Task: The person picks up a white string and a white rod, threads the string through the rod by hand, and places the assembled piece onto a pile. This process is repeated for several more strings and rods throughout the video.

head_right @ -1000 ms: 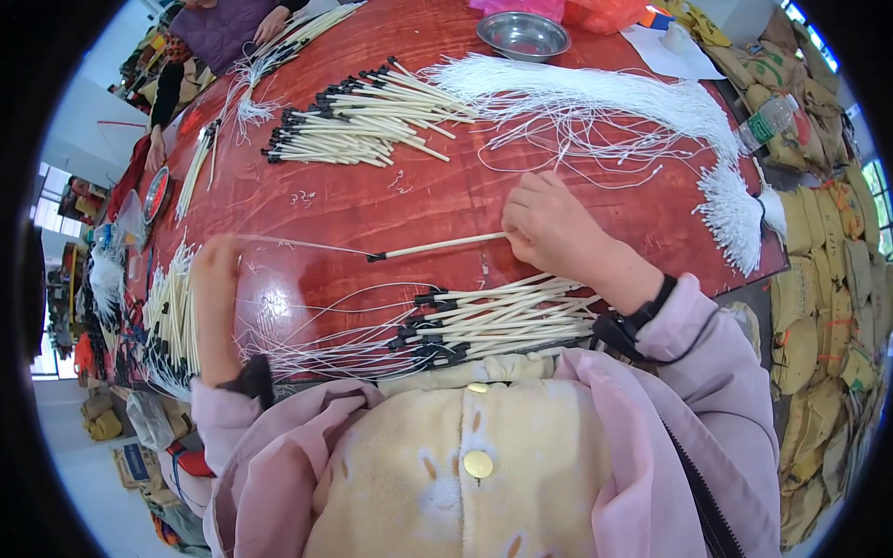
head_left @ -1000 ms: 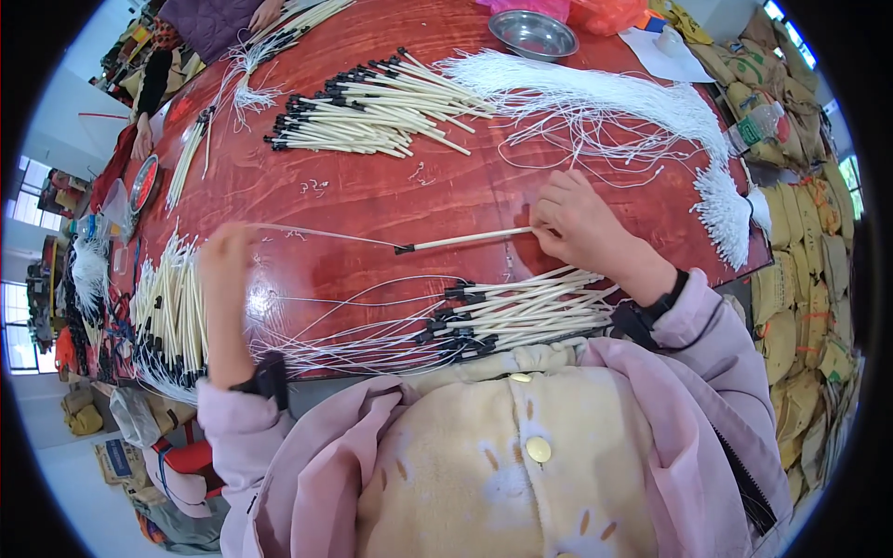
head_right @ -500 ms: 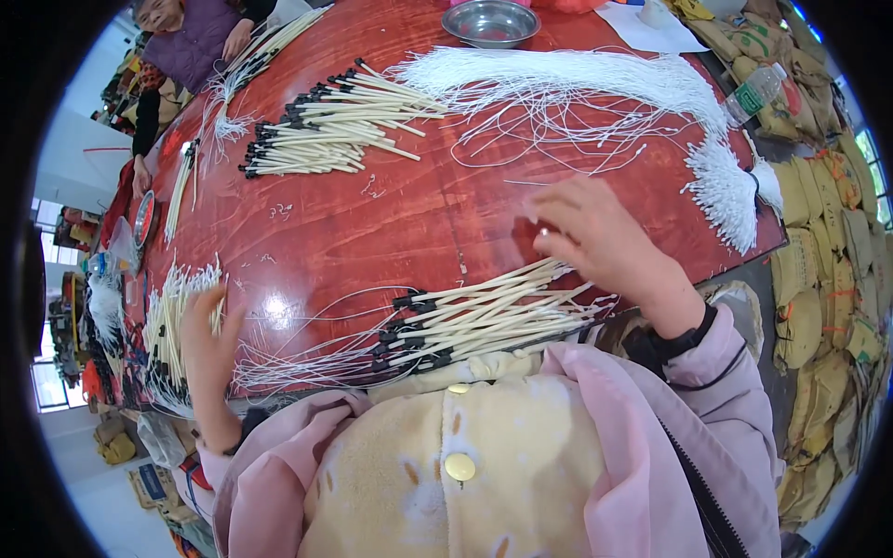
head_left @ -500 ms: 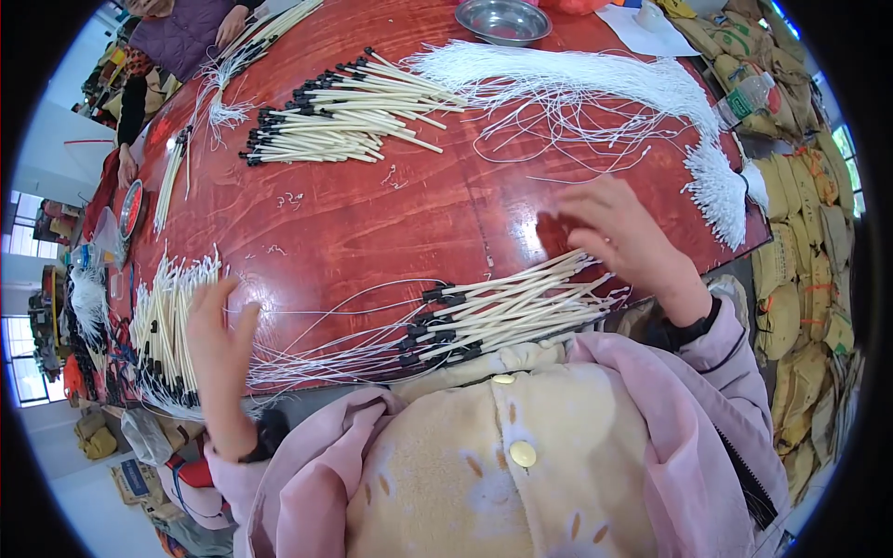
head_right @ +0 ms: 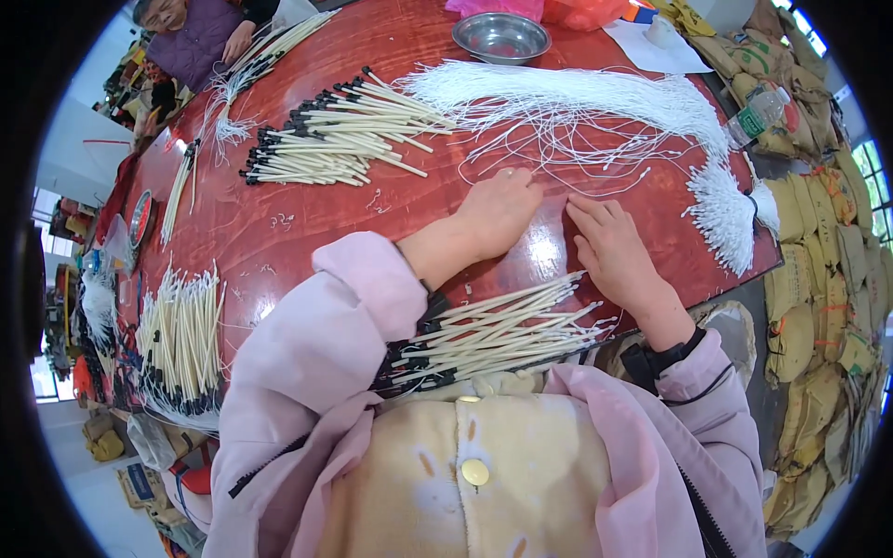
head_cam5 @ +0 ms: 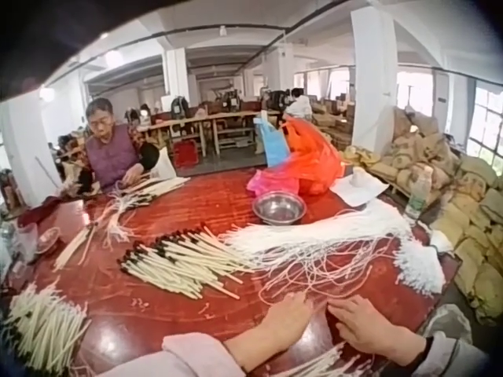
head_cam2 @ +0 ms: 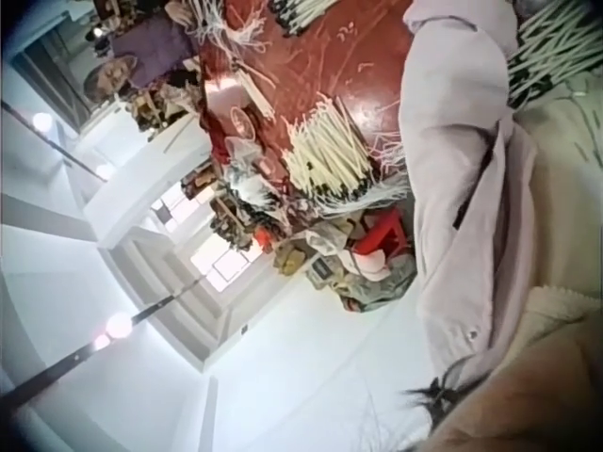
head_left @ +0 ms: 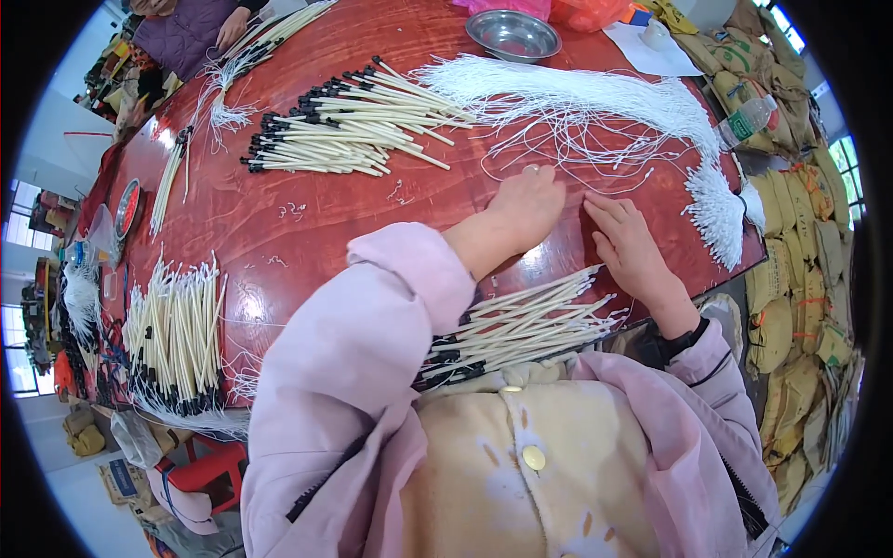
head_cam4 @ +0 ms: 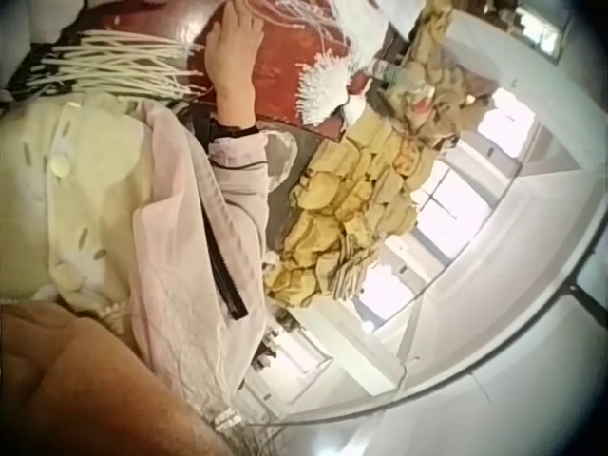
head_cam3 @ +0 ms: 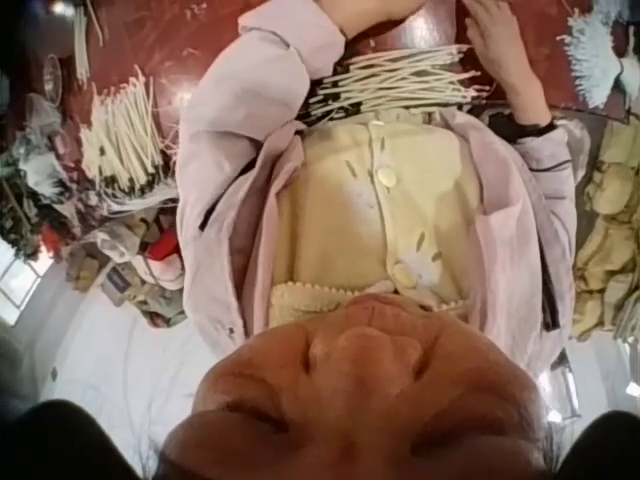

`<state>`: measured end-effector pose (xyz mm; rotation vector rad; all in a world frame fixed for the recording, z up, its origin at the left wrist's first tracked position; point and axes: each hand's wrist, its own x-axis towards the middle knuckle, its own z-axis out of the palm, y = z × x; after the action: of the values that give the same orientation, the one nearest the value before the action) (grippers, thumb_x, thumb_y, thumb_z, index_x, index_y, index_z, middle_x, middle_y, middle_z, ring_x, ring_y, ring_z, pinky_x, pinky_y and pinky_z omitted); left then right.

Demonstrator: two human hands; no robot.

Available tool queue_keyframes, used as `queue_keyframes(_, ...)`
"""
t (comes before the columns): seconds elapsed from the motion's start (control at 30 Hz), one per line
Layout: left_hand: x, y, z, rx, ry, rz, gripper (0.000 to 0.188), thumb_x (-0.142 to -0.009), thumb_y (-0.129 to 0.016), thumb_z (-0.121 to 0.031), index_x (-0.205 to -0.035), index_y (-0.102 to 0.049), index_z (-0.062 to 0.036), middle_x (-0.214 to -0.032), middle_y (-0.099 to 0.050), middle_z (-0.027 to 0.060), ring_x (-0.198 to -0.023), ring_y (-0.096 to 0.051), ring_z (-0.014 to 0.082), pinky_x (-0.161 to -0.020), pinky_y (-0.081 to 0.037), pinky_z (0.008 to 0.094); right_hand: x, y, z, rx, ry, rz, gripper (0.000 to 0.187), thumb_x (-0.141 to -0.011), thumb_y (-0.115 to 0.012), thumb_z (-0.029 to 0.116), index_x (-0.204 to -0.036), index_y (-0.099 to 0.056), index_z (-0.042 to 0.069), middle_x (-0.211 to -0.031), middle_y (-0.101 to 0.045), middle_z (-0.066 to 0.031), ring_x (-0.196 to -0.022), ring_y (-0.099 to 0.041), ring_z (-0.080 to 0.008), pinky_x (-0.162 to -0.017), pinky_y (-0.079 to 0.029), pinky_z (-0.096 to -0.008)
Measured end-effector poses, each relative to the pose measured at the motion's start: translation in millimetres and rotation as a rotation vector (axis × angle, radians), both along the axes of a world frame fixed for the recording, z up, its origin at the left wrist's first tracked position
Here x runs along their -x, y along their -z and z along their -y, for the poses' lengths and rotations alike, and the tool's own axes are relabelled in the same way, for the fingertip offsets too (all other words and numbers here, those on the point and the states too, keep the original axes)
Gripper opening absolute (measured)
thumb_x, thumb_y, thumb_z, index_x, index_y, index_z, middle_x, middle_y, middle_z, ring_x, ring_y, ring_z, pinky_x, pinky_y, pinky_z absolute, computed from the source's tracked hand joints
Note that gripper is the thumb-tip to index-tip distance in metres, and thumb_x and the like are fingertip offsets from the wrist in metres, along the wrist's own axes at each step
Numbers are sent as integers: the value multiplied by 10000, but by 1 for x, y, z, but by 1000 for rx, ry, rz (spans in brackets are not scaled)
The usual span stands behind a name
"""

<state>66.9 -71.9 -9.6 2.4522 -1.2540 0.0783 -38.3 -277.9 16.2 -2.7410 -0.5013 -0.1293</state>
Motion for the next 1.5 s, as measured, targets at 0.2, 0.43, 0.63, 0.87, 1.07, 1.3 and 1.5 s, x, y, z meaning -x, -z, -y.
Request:
queue_keyframes(0.2, 37, -23, -130, -221, -161, -24, 124, -913, -538, -106, -970, -623, -37, -949, -666, 149, -930, -687, 321, -776, -560, 454, -11, -11, -18, -52, -79, 38, 555, -904, -608, 32, -1450, -512, 24, -1491, -496, -159, -1279, -491, -362, -1111, -389, -439)
queue_keyframes(0.43, 99, -33, -241, -457, -351, 92, 133, -878, -574, -79, -1010, -559, -67, -909, -646, 106, -873, -684, 287, -748, -531, 411, -31, -19, -60, -53, -225, 70, 617, -892, -660, 93, -1481, -485, 38, -1537, -455, -147, -1277, -479, -370, -1114, -384, -449)
queue_keyframes(0.63, 107, -31, -254, -335, -348, 118, 139, -869, -584, -58, -1005, -553, -56, -909, -631, 112, -866, -670, 297, -752, -520, 427, -53, -15, -96, 62, -341, 76, 711, -859, -734, 235, -1478, -474, 3, -1562, -433, -134, -1303, -449, -373, -1123, -375, -472)
queue_keyframes(0.87, 103, -28, -264, -22, -552, -210, 113, -911, -610, -55, -1007, -558, -25, -893, -649, 188, -853, -666, 371, -745, -501, 486, -51, -10, -89, 228, -430, -25, 800, -872, -677, 465, -1433, -490, -74, -1584, -409, -142, -1364, -406, -375, -1159, -343, -475)
queue_keyframes(1.07, 88, -20, -267, 131, -751, -406, 228, -898, -703, -150, -1043, -582, -23, -835, -680, 206, -826, -670, 426, -743, -513, 501, -42, -6, -79, 192, -426, -39, 874, -878, -610, 587, -1422, -496, -88, -1595, -394, -155, -1399, -381, -385, -1176, -319, -482)
queue_keyframes(1.3, 43, -43, -263, -163, -769, -168, 267, -873, -722, -171, -1061, -590, -36, -949, -681, 194, -904, -661, 426, -788, -543, 502, -45, -2, -77, 165, -409, -64, 898, -891, -581, 623, -1438, -482, -82, -1584, -406, -167, -1397, -384, -394, -1175, -316, -489)
queue_keyframes(1.5, -42, -28, -253, -76, -473, 335, 181, -875, -639, -140, -1043, -623, -73, -1023, -601, 134, -1011, -634, 335, -808, -545, 470, -43, -4, -80, 133, -418, -45, 872, -872, -622, 571, -1437, -486, -79, -1569, -423, -164, -1395, -389, -391, -1171, -323, -486)
